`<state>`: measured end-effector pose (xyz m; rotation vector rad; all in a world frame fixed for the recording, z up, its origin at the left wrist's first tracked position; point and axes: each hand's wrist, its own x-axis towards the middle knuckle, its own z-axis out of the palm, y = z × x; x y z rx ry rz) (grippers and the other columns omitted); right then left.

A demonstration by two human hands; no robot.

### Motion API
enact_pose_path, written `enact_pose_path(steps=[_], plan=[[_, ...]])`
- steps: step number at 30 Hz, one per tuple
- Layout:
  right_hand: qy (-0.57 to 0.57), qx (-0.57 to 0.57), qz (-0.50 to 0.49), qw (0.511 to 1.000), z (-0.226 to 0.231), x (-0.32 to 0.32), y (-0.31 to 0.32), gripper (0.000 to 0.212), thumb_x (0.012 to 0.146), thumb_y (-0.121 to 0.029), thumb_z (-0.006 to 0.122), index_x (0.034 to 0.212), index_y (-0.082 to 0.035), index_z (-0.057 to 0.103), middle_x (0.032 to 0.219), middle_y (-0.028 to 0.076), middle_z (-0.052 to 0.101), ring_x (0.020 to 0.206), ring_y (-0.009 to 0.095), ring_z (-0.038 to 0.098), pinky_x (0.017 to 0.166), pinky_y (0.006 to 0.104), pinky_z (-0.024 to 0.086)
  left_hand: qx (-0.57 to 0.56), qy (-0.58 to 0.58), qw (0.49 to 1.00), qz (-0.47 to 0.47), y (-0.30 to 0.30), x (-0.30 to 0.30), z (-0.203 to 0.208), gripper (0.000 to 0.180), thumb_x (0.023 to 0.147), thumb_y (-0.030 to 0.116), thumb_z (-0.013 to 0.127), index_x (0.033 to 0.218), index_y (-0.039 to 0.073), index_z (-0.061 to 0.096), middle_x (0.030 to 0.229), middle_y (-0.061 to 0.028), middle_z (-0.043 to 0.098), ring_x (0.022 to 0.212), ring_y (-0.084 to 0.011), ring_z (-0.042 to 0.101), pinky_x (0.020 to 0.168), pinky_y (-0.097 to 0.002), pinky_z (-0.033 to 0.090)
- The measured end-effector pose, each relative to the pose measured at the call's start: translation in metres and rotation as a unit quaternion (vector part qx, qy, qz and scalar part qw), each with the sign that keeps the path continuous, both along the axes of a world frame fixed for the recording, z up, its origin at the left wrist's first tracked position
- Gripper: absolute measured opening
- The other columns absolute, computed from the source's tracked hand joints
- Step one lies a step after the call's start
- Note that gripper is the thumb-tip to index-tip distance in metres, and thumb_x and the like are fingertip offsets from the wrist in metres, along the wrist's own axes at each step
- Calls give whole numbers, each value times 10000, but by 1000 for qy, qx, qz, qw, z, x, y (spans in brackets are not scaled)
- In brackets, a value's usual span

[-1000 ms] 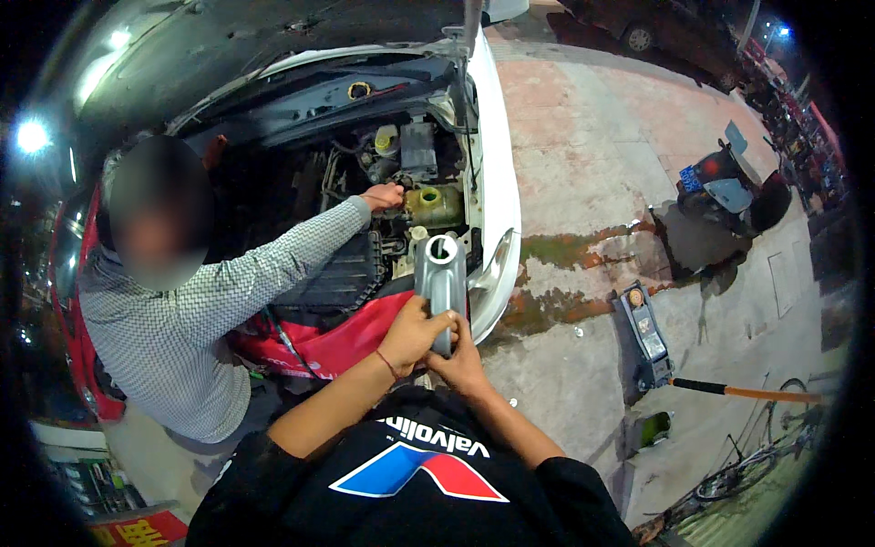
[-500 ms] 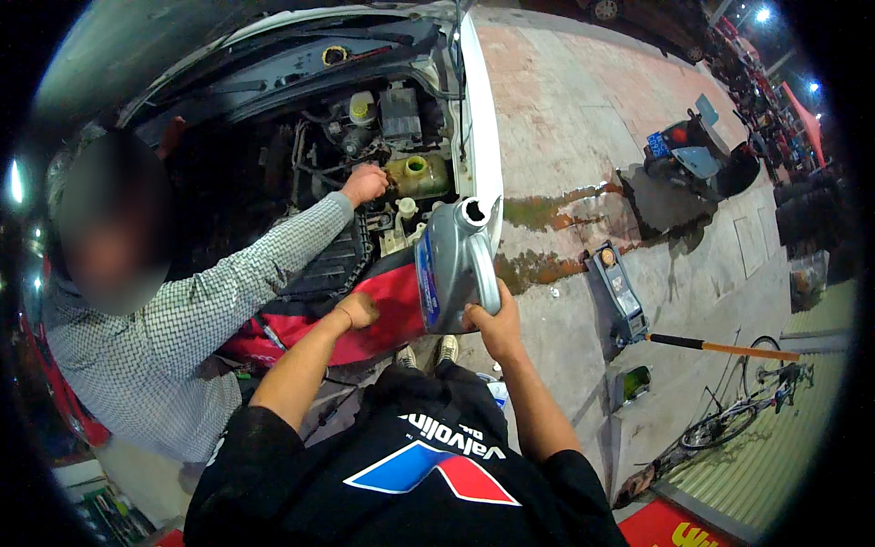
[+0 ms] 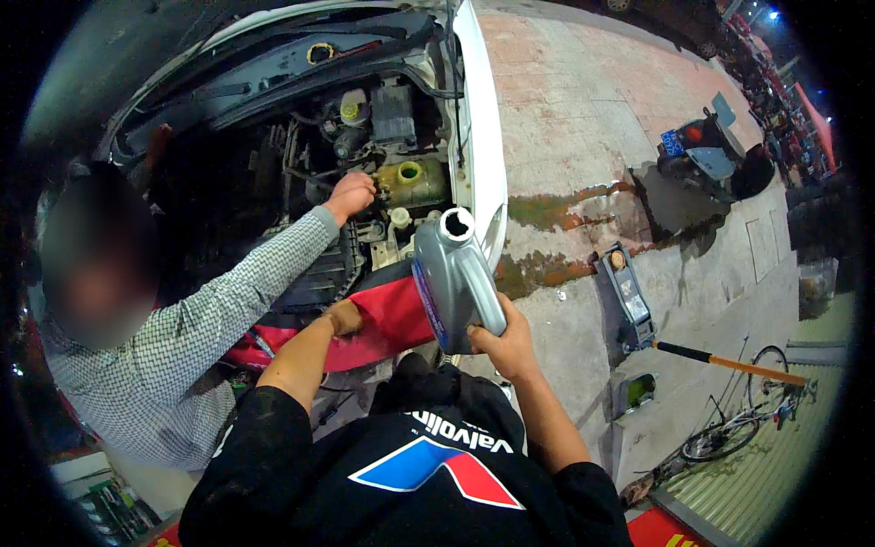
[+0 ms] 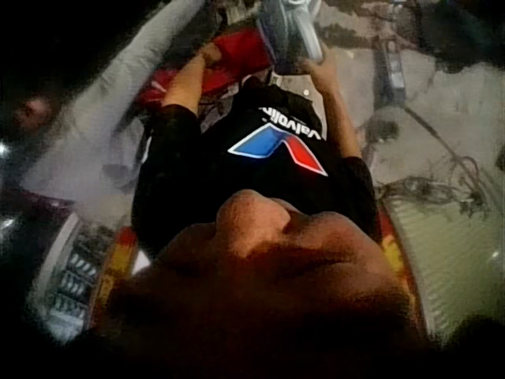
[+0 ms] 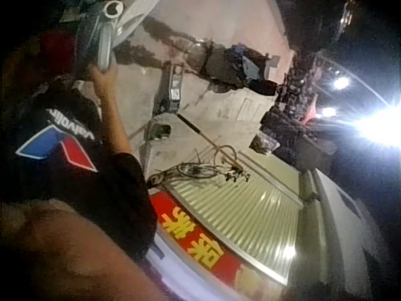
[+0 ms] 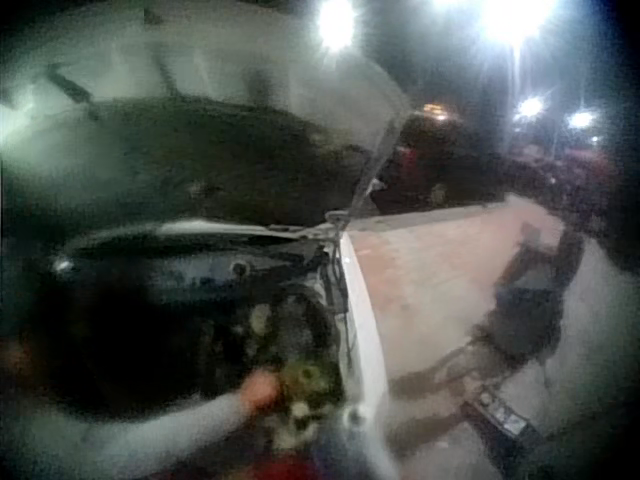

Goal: The person pours coolant from a plastic jug into the car's coolant reservoir under the open hood. A second person assists by holding the reservoir cap area. The camera wearer repeatedly pours from the same jug and sets it down between pours.

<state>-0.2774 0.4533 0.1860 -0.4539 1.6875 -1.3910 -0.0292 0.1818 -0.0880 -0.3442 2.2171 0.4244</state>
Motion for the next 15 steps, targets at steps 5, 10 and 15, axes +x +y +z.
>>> enact_pose_path(steps=[5, 10, 15], plan=[[19, 9, 21, 1000, -4, -3, -2, 570, 744, -43, 676, 1289, 34, 529, 789, 56, 590, 613, 156, 629, 539, 297, 525, 75, 33, 997, -13, -7, 15, -19, 207, 847, 176, 609, 887, 80, 788, 881, -85, 771, 740, -203, 748, 720, -370, 598], [19, 4, 22, 1000, -4, -12, -5, 560, 742, -50, 695, 1271, 32, 531, 779, 63, 595, 608, 158, 631, 531, 300, 528, 122, -100, 931, 330, 2, -28, 37, 203, 861, 151, 604, 880, 48, 778, 855, -106, 763, 671, -217, 736, 663, -384, 603], [13, 1, 21, 1000, -6, -16, -7, 565, 748, -55, 703, 1278, 31, 527, 787, 63, 593, 592, 160, 627, 523, 297, 528, 131, -101, 948, 272, -6, -37, 18, 150, 837, 122, 622, 835, 50, 754, 857, -122, 728, 733, -251, 697, 678, -407, 577]])
